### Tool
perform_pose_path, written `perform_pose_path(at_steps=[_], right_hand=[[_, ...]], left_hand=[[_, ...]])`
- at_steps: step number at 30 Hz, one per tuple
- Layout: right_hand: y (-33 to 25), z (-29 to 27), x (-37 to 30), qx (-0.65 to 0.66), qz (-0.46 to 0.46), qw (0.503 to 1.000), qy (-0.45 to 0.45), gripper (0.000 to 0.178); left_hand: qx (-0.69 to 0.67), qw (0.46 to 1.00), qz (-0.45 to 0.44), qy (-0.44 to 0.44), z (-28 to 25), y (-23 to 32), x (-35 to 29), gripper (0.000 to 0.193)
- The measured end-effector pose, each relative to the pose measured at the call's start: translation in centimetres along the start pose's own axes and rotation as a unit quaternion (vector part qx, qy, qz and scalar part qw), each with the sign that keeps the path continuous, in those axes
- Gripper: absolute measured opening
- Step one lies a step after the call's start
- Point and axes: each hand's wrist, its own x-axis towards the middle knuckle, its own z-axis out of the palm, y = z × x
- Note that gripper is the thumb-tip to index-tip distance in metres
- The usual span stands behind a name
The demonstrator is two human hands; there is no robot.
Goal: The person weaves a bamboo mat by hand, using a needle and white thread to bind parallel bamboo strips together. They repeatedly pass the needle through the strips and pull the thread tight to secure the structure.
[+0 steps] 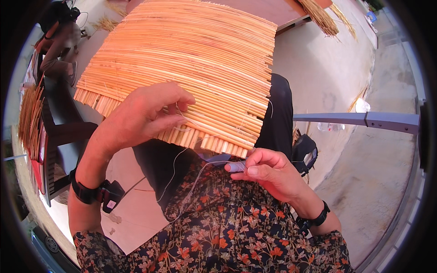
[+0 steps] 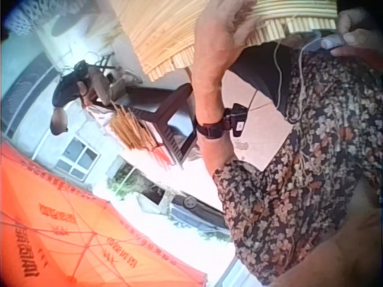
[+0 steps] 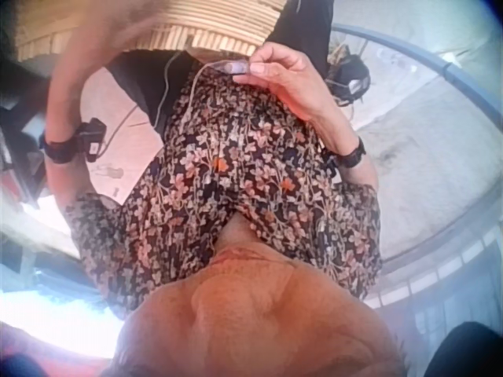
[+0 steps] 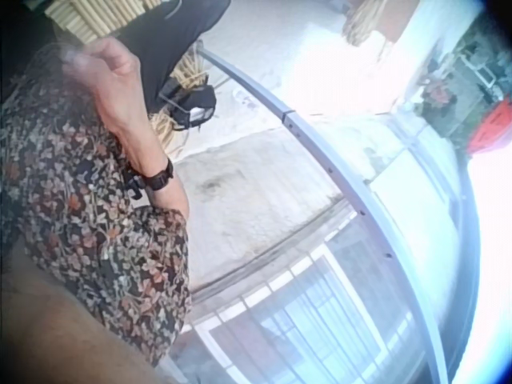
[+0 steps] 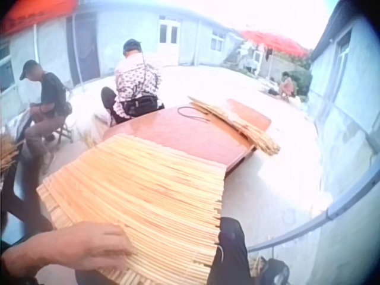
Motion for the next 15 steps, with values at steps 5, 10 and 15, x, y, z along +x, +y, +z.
perform_pose_path(at_steps=[5, 10, 15], right_hand=[[0.1, 0.2, 0.8, 0.001, -0.006, 1.0, -0.001, 0.013], [-0.6, 1.5, 0.4, -0.148, -0.044, 0.987, 0.041, 0.014], [-1.1, 2.3, 0.9, -0.157, -0.052, 0.984, 0.068, 0.01]], left_hand=[[0.047, 0.998, 0.038, -0.031, 0.2, 0.4, 0.6, 0.015], [-0.055, 0.994, -0.088, -0.018, 1.1, 1.4, 1.0, 0.009], [-0.015, 0.999, 0.001, -0.032, 0.8, 2.2, 1.6, 0.015]])
